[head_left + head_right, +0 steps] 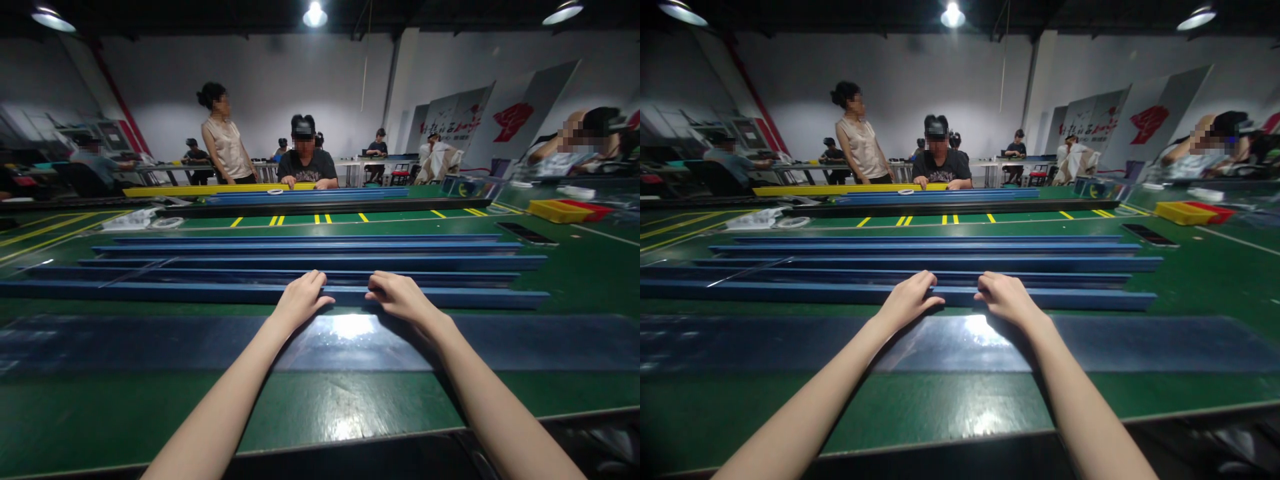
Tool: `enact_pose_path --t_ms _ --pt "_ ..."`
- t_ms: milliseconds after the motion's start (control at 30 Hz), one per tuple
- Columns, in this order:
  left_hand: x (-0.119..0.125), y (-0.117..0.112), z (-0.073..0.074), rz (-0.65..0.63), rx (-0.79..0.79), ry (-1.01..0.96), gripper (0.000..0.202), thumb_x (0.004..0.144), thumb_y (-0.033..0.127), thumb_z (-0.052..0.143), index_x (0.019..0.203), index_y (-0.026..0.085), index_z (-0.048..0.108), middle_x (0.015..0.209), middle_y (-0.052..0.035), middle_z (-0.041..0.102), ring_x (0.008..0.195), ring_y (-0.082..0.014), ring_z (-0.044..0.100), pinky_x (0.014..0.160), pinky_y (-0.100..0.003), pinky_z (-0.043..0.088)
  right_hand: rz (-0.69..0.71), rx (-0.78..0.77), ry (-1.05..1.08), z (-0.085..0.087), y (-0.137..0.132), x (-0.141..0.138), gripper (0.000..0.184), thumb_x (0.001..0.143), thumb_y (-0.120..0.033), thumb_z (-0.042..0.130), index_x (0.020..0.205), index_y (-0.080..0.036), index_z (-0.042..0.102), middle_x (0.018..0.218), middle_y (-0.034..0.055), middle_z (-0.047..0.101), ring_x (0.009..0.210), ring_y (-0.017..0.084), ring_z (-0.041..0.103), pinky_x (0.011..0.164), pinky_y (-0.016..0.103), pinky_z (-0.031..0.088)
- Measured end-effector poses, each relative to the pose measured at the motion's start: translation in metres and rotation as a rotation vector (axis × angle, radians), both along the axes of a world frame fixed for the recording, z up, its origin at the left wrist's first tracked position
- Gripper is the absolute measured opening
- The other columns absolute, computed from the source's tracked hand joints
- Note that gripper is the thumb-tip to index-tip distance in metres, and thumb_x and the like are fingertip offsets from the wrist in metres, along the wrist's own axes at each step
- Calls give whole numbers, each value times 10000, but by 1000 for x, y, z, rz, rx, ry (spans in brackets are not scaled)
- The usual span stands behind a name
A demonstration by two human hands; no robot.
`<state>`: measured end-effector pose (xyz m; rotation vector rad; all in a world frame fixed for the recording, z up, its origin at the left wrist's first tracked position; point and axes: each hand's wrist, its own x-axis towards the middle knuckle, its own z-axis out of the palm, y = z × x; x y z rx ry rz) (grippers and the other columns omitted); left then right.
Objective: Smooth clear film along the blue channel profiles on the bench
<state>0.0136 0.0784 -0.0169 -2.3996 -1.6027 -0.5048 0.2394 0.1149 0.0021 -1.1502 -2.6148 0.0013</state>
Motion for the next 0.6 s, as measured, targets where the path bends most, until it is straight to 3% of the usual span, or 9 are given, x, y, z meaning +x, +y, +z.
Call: enact_pose_path --t_ms 200,467,600 --pt "-3 -1 4 -10 49 42 282 783 455 529 870 188 498 882 -30 563 827 -173 512 720 -281 388 -49 -13 -21 5 0 9 147 779 -296 471 703 -194 546 756 26 596 659 134 522 543 227 265" --pt "-1 -2 3 5 32 64 281 786 452 529 869 184 506 870 -31 583 838 -178 531 698 -276 371 -254 -113 -1 9 7 42 184 702 -366 525 627 -201 553 654 13 618 594 141 521 500 222 276" --pt "0 -1 3 8 29 96 267 798 443 515 816 176 506 834 -29 591 813 -178 539 682 -277 360 -253 -133 10 7 9 47 195 698 -379 519 630 -197 542 661 17 619 600 145 524 510 225 298"
